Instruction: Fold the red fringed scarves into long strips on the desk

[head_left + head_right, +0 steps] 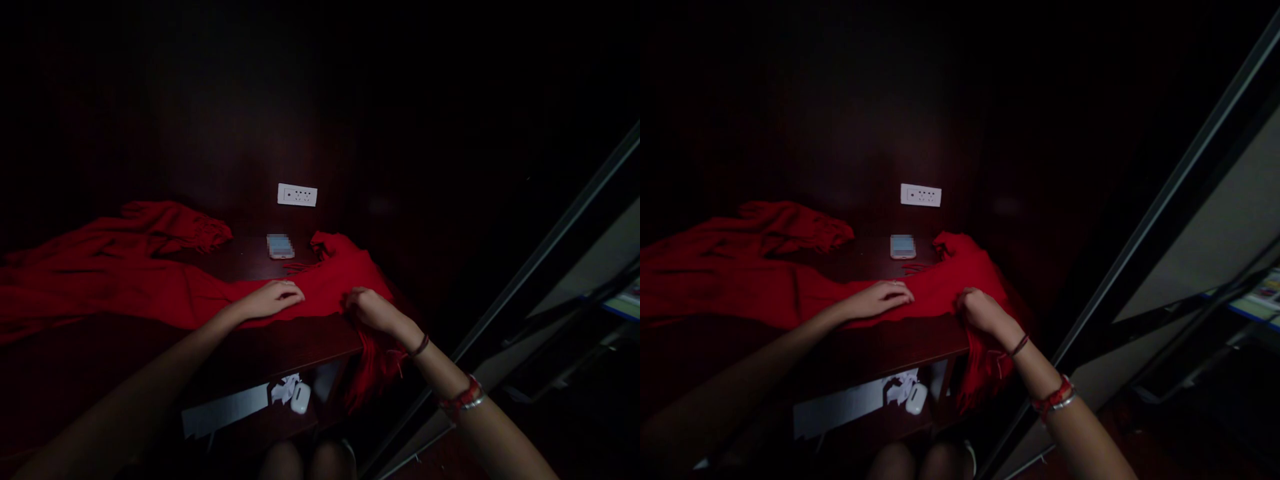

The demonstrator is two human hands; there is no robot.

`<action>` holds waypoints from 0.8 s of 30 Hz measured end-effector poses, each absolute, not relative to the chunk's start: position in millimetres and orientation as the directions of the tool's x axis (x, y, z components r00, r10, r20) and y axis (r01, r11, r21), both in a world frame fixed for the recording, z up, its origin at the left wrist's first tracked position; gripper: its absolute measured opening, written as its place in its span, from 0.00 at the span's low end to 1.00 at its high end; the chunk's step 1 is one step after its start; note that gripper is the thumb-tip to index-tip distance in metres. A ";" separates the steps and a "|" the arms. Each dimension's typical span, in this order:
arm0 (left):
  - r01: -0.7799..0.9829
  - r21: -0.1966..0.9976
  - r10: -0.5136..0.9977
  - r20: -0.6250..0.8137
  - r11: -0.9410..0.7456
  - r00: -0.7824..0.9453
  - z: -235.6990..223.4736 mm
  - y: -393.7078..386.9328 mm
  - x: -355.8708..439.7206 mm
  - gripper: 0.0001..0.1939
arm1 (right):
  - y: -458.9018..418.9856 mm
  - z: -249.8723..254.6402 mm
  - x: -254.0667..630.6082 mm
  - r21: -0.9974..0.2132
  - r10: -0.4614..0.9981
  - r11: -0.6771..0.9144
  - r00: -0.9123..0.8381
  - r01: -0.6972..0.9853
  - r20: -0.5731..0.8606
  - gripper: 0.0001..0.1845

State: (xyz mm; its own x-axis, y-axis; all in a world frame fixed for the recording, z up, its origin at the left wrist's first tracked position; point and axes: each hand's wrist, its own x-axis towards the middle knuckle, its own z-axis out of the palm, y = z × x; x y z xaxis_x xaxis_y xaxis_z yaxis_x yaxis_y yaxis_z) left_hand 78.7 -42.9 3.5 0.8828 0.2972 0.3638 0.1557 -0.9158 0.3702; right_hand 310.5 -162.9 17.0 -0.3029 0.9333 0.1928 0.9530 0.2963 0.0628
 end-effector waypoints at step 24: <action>0.663 -0.021 0.656 0.116 -0.749 0.745 8.4 21.0 -29.0 0.17 | -29.3 -26.3 195.5 -0.044 0.884 0.342 -0.305 0.939 0.355 0.17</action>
